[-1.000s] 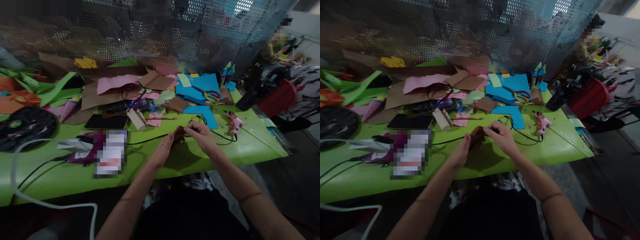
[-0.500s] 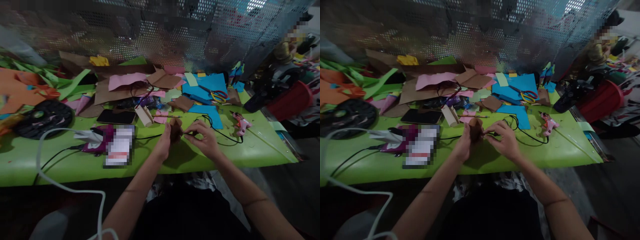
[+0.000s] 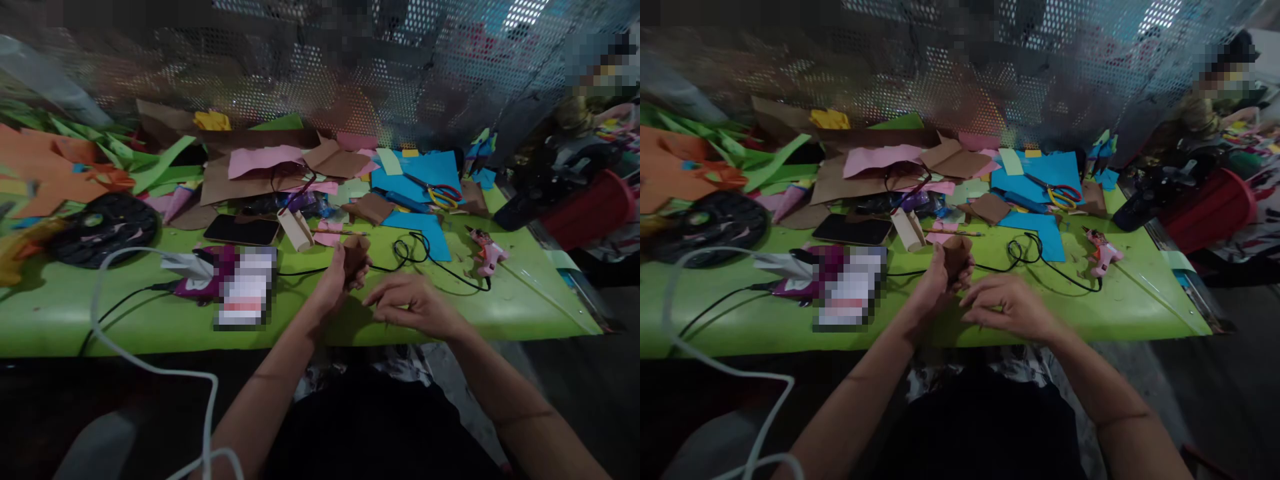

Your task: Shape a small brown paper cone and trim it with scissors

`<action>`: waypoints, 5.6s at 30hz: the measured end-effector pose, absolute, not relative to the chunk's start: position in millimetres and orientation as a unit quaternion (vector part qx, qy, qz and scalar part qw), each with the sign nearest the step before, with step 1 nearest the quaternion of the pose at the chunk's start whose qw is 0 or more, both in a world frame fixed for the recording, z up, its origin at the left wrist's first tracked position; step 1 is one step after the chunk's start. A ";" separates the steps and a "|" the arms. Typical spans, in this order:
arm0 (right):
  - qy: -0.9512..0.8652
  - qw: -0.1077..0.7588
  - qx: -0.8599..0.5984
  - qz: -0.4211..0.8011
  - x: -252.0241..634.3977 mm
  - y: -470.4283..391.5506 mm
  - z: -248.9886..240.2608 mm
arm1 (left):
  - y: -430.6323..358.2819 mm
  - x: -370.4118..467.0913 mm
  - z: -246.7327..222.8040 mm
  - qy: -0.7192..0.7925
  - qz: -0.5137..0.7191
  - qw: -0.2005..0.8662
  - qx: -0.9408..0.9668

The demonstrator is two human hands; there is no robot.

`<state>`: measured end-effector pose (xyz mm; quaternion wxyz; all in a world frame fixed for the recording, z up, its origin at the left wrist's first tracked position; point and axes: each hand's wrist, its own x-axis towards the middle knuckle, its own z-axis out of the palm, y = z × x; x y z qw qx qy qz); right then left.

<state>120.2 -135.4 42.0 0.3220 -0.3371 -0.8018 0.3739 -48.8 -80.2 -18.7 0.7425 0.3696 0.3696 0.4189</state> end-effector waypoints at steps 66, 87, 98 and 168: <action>-0.631 0.358 -0.436 0.533 116.1 -82.6 15.1 | -86.4 -56.6 -19.3 0.441 0.427 0.575 0.540; -0.623 0.347 -0.465 0.524 121.5 -80.0 25.3 | -84.1 -58.3 -14.7 0.415 0.398 0.570 0.587; -0.639 0.360 -0.461 0.501 126.2 -77.3 5.2 | -83.3 -59.4 -13.0 0.400 0.403 0.559 0.605; -0.632 0.065 -0.771 -0.042 298.0 93.6 14.6 | -28.7 -54.8 -5.0 0.275 0.484 0.746 0.366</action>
